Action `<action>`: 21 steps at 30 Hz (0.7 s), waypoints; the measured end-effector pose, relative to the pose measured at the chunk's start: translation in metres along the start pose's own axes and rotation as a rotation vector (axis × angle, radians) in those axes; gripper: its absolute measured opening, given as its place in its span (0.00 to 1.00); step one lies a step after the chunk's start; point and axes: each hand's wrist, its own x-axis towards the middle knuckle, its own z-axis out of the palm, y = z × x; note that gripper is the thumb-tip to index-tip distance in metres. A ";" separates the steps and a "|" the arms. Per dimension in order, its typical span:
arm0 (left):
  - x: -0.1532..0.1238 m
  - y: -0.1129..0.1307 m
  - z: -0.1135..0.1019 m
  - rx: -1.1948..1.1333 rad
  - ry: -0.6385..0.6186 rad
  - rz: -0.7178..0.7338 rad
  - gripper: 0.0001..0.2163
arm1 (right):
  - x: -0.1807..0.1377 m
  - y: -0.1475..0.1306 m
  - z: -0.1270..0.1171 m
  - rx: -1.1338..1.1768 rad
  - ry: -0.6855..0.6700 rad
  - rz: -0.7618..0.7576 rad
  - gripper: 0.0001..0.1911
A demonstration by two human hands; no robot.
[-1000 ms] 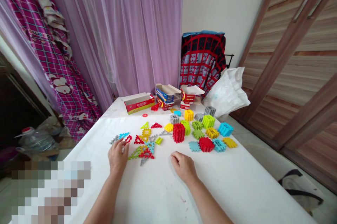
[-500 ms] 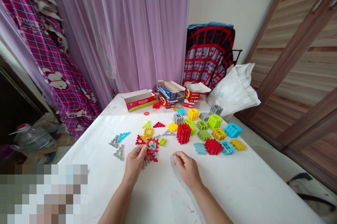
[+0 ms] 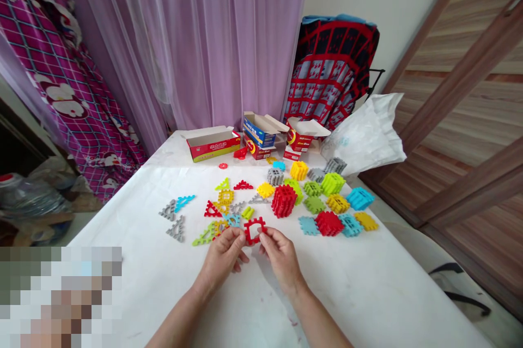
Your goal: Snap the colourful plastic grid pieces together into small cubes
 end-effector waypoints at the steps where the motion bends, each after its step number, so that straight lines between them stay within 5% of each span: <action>1: 0.000 0.000 -0.001 0.016 -0.009 -0.003 0.22 | 0.000 -0.001 -0.001 -0.003 0.017 0.013 0.22; 21: 0.000 -0.002 -0.013 0.046 0.023 0.012 0.22 | -0.009 0.009 -0.002 -0.242 -0.032 -0.107 0.18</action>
